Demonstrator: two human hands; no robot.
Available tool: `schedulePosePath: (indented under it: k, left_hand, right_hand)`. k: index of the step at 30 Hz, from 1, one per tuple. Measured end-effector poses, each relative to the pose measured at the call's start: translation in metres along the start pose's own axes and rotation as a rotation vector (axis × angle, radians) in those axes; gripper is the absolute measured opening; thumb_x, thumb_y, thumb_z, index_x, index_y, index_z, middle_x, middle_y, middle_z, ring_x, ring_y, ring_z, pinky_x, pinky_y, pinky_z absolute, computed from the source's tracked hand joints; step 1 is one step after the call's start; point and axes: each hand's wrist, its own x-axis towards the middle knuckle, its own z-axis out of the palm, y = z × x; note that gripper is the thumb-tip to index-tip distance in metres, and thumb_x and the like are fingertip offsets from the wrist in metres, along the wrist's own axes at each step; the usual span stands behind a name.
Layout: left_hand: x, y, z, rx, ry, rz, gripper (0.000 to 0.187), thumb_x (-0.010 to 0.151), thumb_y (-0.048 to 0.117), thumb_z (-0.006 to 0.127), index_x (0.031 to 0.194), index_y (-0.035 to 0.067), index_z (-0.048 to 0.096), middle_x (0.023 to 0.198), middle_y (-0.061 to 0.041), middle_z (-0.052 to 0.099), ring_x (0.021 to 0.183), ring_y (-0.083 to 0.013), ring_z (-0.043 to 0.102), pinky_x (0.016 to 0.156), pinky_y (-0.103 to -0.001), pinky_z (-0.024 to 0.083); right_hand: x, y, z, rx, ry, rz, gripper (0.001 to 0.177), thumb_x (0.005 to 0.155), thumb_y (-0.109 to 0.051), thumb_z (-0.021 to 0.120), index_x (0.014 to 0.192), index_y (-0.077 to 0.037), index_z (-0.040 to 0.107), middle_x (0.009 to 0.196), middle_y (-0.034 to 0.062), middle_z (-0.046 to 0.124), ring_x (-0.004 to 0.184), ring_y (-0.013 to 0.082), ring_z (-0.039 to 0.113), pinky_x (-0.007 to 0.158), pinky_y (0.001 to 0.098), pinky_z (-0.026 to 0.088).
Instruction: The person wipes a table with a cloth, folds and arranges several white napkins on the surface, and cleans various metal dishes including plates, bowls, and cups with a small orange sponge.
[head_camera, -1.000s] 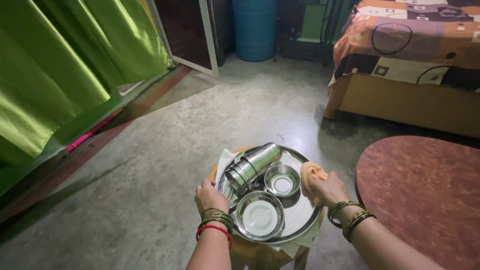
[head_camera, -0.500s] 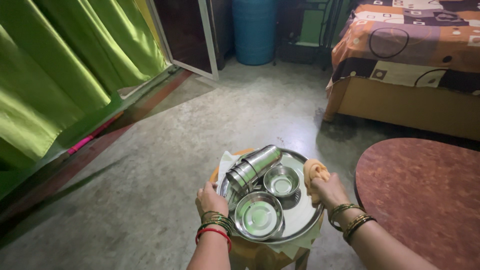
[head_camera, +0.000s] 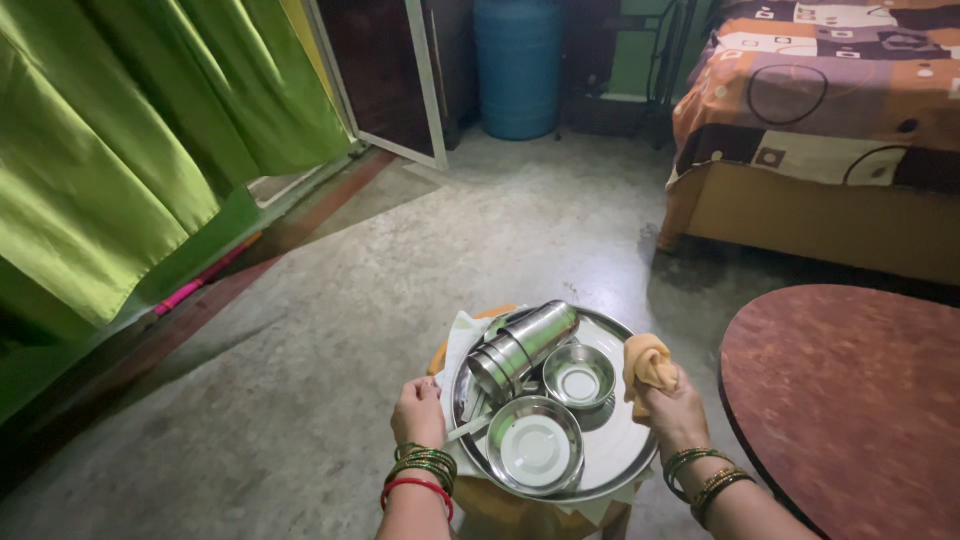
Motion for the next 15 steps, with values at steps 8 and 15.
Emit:
schedulePosePath:
  k: [8, 15]
  left_hand:
    - [0.01, -0.015, 0.007, -0.266, -0.069, 0.01, 0.028, 0.101, 0.025, 0.055, 0.109, 0.007, 0.075, 0.097, -0.006, 0.082, 0.089, -0.0169, 0.077, 0.082, -0.031, 0.058]
    - [0.052, -0.05, 0.053, -0.86, -0.198, -0.055, 0.036, 0.106, 0.03, 0.05, 0.113, 0.001, 0.07, 0.097, -0.01, 0.076, 0.085, -0.0186, 0.07, 0.079, -0.032, 0.059]
  right_hand:
    - [0.001, -0.004, -0.012, 0.127, 0.017, 0.028, 0.042, 0.088, -0.014, 0.07, 0.129, -0.01, 0.06, 0.1, 0.0053, 0.07, 0.077, 0.0167, 0.066, 0.058, 0.0334, 0.056]
    - [0.011, -0.055, -0.029, 0.151, 0.017, -0.073, 0.032, 0.092, -0.015, 0.071, 0.122, -0.009, 0.062, 0.099, 0.0066, 0.068, 0.076, 0.0169, 0.065, 0.058, 0.0332, 0.053]
